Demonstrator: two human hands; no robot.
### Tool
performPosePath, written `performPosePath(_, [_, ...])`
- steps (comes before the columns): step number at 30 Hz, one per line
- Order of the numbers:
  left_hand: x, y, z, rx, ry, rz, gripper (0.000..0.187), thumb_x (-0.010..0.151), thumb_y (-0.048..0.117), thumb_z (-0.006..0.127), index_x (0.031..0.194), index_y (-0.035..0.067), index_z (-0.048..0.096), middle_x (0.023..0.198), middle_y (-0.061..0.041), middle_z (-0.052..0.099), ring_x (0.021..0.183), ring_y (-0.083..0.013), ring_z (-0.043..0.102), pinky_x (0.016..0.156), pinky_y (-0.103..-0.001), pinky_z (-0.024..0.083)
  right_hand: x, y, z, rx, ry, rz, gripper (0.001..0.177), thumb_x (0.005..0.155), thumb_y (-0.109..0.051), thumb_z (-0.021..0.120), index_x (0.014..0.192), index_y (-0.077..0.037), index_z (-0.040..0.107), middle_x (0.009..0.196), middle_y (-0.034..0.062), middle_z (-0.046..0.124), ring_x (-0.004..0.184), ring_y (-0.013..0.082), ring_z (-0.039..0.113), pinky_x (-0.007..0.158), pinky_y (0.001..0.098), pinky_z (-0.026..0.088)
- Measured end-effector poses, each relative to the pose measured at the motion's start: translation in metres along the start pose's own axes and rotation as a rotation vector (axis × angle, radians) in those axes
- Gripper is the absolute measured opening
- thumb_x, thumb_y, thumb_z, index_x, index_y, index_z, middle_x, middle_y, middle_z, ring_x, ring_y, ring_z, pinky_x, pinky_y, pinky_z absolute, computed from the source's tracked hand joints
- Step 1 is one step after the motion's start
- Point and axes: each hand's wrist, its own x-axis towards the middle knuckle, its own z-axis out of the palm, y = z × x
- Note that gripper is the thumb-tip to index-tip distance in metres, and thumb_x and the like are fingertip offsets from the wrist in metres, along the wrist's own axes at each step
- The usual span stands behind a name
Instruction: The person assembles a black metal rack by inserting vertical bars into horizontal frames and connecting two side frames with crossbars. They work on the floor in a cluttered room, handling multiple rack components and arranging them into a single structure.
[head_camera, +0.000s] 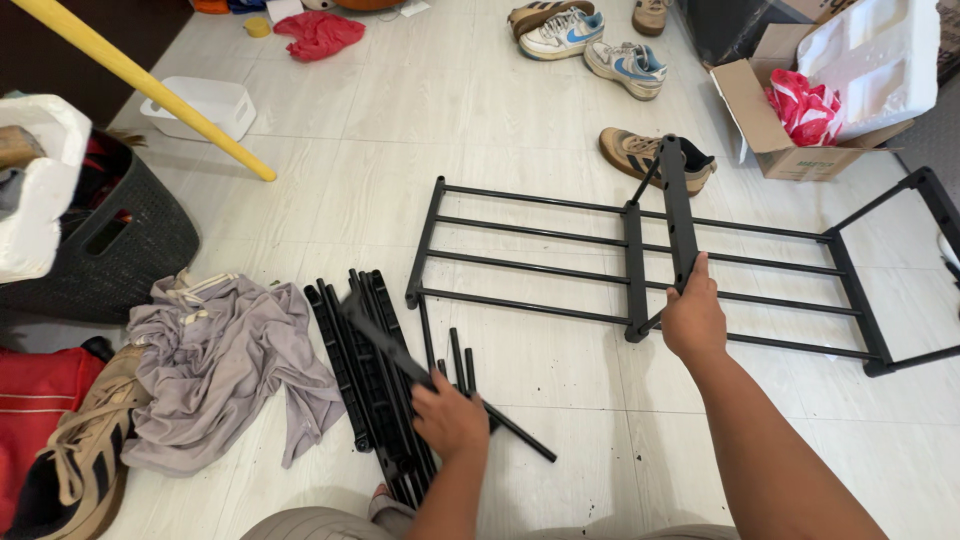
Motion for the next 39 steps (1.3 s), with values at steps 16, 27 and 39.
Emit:
performPosePath(16, [-0.036, 0.062, -0.013, 0.233, -0.285, 0.381, 0.086, 0.094, 0.082, 0.03, 0.163, 0.042, -0.003, 0.173, -0.002, -0.02, 0.157, -0.0336, -0.02, 0.11, -0.088, 0.0, -0.002, -0.011, 0.0, -0.035, -0.002, 0.023, 0.07, 0.107, -0.021, 0.046, 0.165, -0.012, 0.009, 0.142, 0.0185, 0.048, 0.113, 0.0381, 0.063, 0.094, 0.0481, 0.053])
performPosePath(27, [-0.016, 0.055, -0.009, 0.313, -0.337, 0.336, 0.068, 0.105, 0.058, 0.036, 0.161, 0.021, 0.027, 0.174, -0.007, -0.017, 0.157, -0.0322, -0.02, 0.107, -0.086, -0.004, 0.0, -0.006, -0.001, -0.024, 0.027, -0.006, 0.075, 0.103, -0.019, 0.052, 0.165, -0.011, 0.012, 0.139, 0.0186, 0.05, 0.113, 0.0394, 0.063, 0.094, 0.0491, 0.052])
performPosePath(39, [0.007, -0.011, 0.027, 0.36, -0.186, 0.279, 0.069, 0.099, 0.013, 0.041, 0.162, 0.032, 0.021, 0.173, -0.006, -0.01, 0.156, -0.0365, 0.004, 0.117, -0.075, -0.001, 0.042, 0.026, -0.011, -0.041, 0.011, 0.032, 0.075, 0.104, -0.021, 0.054, 0.166, -0.012, 0.012, 0.134, 0.021, 0.054, 0.12, 0.0389, 0.06, 0.098, 0.0488, 0.05])
